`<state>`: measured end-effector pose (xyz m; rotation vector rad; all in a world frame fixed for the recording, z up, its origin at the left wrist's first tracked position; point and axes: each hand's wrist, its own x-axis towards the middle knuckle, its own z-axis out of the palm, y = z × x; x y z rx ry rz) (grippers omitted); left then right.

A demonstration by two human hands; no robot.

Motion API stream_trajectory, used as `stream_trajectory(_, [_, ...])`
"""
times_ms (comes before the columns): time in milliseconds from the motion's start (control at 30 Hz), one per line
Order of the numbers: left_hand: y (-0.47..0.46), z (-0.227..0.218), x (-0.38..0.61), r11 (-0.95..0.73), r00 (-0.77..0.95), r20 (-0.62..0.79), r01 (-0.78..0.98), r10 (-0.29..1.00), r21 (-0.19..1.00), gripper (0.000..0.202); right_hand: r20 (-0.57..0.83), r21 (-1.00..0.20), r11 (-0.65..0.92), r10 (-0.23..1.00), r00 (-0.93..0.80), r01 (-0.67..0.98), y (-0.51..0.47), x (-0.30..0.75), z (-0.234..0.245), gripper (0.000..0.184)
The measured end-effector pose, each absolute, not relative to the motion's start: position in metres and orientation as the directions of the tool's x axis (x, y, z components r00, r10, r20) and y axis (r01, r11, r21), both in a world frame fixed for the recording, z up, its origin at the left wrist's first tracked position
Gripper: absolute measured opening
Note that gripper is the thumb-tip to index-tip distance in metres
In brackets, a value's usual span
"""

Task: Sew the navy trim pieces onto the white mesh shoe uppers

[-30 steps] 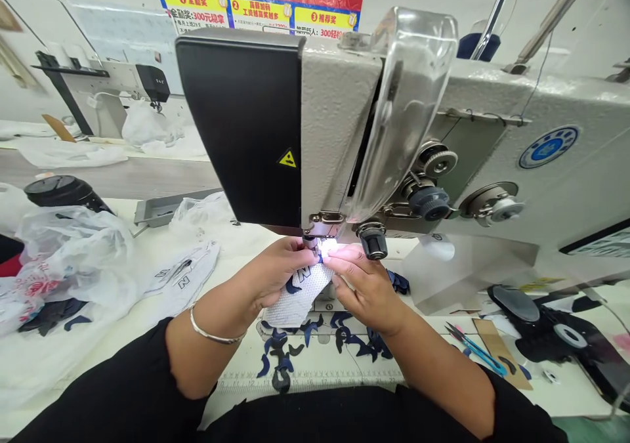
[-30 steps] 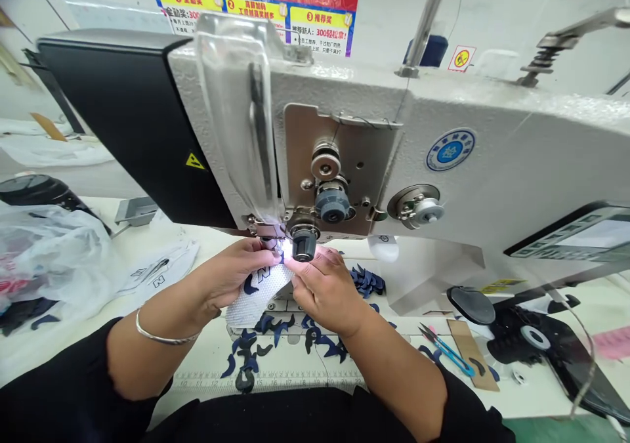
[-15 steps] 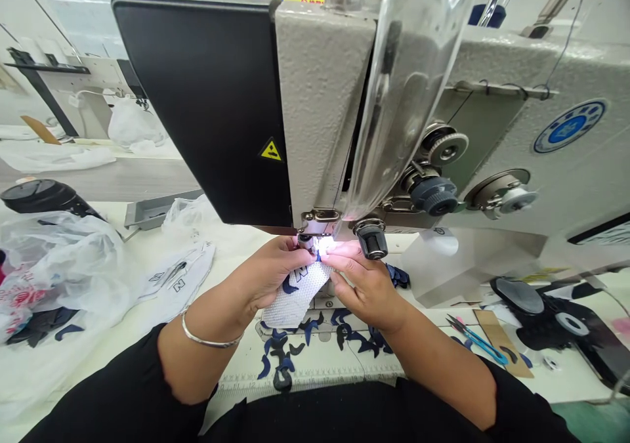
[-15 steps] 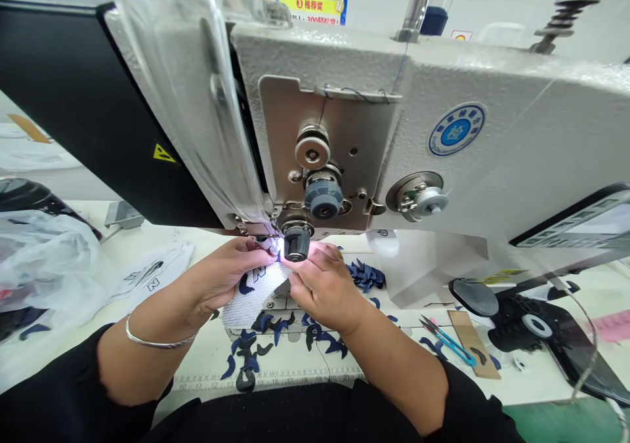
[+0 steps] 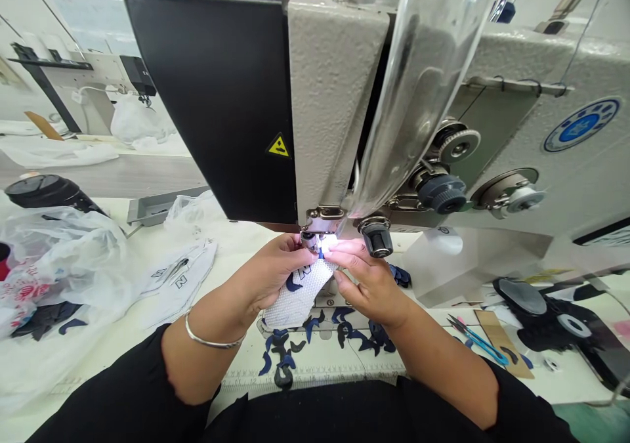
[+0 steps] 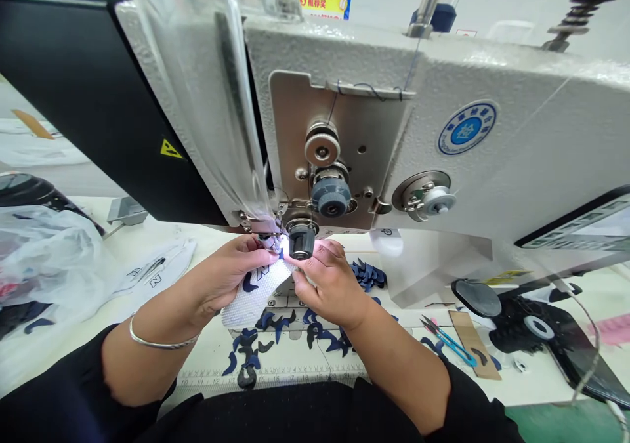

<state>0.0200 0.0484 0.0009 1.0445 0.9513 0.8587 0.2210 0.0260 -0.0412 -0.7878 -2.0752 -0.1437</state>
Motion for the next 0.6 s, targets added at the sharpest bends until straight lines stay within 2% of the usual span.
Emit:
stream_trajectory(167, [0.052,0.001,0.016,0.235,0.369,-0.213,-0.015,0.905,0.972,0.015,0.780,-0.193,0.787,0.485,-0.396,0.586,0.025,0.220,-0.043,0.032])
stream_trajectory(233, [0.048,0.000,0.014,0.094,0.275,-0.133,0.149,0.952,0.984,0.017,0.780,-0.193,0.787,0.486,-0.395,0.586,0.025,0.220,-0.043,0.035])
stream_trajectory(267, [0.043,-0.002,0.013,-0.019,0.183,-0.033,0.274,0.982,0.962,0.019,0.780,-0.192,0.786,0.485,-0.395,0.587,0.025,0.220,-0.044,0.036])
stream_trajectory(333, [0.030,-0.006,0.013,-0.287,0.035,0.321,0.545,0.946,0.788,0.018,0.779,-0.189,0.780,0.489,-0.393,0.596,0.025,0.219,-0.044,0.037])
stream_trajectory(367, [0.022,-0.009,0.015,-0.409,0.032,0.516,0.651,0.856,0.639,0.018,0.776,-0.190,0.774,0.495,-0.390,0.604,0.025,0.219,-0.044,0.037])
stream_trajectory(400, [0.015,-0.012,0.016,-0.517,0.090,0.667,0.710,0.739,0.478,0.017,0.774,-0.191,0.767,0.501,-0.387,0.612,0.026,0.219,-0.045,0.035])
stream_trajectory(433, [0.008,-0.015,0.018,-0.597,0.175,0.755,0.732,0.632,0.329,0.020,0.773,-0.194,0.762,0.506,-0.382,0.617,0.025,0.219,-0.045,0.033])
stream_trajectory(500, [-0.001,-0.021,0.024,-0.660,0.324,0.782,0.738,0.531,0.142,0.029,0.774,-0.211,0.754,0.517,-0.365,0.622,0.025,0.219,-0.045,0.028])
stream_trajectory(600, [-0.003,-0.027,0.029,-0.629,0.385,0.728,0.774,0.567,0.080,0.030,0.739,-0.310,0.714,0.597,-0.314,0.628,0.025,0.223,-0.046,0.026])
